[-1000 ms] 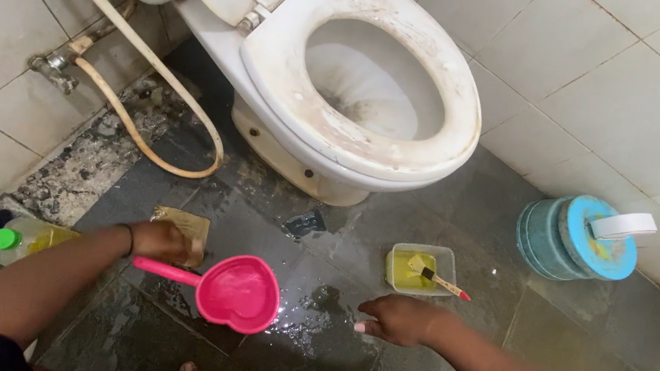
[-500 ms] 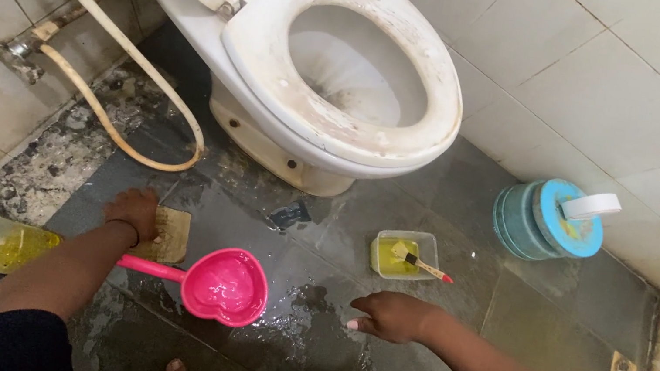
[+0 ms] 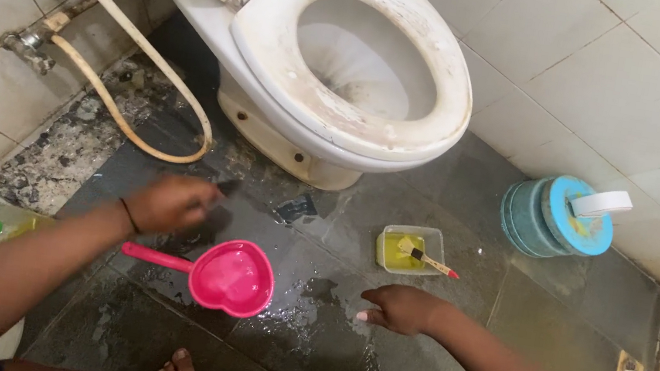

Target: Cleaning the exterior and interior surfaces of a toilet bowl using a brush and cleaning agents.

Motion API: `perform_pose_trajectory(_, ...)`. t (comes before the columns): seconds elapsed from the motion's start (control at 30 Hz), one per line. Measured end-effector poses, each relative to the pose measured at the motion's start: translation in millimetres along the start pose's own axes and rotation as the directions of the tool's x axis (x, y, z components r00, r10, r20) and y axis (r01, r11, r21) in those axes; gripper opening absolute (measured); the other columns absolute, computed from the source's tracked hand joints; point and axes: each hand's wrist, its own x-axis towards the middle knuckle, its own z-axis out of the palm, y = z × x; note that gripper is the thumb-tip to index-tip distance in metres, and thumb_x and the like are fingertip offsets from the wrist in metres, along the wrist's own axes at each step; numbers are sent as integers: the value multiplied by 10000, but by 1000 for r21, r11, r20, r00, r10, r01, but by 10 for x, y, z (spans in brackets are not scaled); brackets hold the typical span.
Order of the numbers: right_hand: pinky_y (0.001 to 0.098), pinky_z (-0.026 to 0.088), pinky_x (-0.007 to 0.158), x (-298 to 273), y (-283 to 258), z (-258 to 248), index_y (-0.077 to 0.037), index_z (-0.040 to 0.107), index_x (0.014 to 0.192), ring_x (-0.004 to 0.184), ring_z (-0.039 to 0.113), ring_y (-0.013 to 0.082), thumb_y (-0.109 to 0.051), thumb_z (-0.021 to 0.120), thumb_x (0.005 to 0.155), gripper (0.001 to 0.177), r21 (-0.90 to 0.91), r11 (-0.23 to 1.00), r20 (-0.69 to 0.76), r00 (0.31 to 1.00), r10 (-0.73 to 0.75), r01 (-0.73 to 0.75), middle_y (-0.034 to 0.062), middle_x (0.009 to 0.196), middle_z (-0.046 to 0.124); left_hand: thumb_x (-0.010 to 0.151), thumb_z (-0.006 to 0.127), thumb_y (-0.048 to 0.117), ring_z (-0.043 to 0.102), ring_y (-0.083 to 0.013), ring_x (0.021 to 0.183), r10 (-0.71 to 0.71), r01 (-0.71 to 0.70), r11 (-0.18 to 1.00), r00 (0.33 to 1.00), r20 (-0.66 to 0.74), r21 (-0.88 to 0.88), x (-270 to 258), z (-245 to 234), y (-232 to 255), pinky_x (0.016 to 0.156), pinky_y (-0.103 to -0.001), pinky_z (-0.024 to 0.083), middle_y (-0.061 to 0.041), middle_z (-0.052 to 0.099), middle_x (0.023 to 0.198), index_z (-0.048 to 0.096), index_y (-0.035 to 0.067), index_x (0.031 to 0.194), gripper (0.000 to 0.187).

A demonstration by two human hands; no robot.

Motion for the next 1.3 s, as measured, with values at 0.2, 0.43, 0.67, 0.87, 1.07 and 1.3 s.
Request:
perform_pose_trajectory(0.2, 480, 494, 1031, 10, -15, 7, -33, 526, 1430, 1222, 617, 394, -589, 490, 1003, 702, -20, 1000, -23, 1000, 4, -5, 222, 1310, 646, 821, 710, 139, 704, -378, 886, 317, -415, 898, 840, 441, 145, -176, 980, 362, 765, -512, 562, -149, 719, 935, 679, 90, 1015, 203)
perform_pose_trajectory(0.43, 492, 493, 1018, 45, -110, 30, -26, 531, 1433, 1207, 616, 418, -585, 485, 1007, 705, -25, 999, 5, 999, -37, 37, 241, 1284, 650, 845, 627, 78, 701, -404, 1077, -102, -209, 899, 752, 651, 384, 70, 2032, -207, 933, -501, 556, -227, 724, 1132, 644, 52, 1259, 416)
perform_pose_trajectory(0.67, 499, 498, 997, 51, -45, 33, -2, 538, 1421, 1188, 621, 431, -569, 507, 1012, 699, -3, 998, -22, 998, -61, 61, 258, 1270, 651, 898, 692, 161, 713, -282, 921, -80, 124, 992, 774, 628, -26, 127, 2436, -624, 824, -437, 570, -165, 737, 997, 668, 62, 1102, 228)
perform_pose_trajectory(0.87, 492, 503, 986, 2, -333, -219, -34, 552, 1422, 1166, 630, 418, -537, 534, 1009, 651, -6, 999, -31, 998, -53, 53, 240, 1229, 667, 976, 661, 336, 630, -226, 774, -197, 171, 980, 863, 465, 97, 431, 1172, 316, 724, -400, 533, -108, 675, 876, 616, 121, 980, 219)
perform_pose_trajectory(1.07, 454, 540, 1062, 211, -1003, -550, -48, 579, 1431, 1249, 665, 346, -496, 673, 939, 671, 32, 919, -625, 725, -287, 392, 184, 1389, 652, 1001, 634, 372, 612, -249, 649, -255, 223, 948, 959, -126, -226, 753, 607, 890, 603, -421, 528, -138, 631, 752, 572, 42, 930, 344)
perform_pose_trajectory(1.3, 540, 495, 1111, 583, -1374, -812, -23, 337, 1583, 1380, 544, 415, -345, 707, 840, 891, -413, 887, -850, 262, -457, 207, 266, 1566, 454, 1043, 492, 315, 647, -222, 768, -597, 154, 101, 800, 64, -983, 884, -22, 1645, 669, -400, 540, -120, 699, 952, 583, 34, 1187, 328)
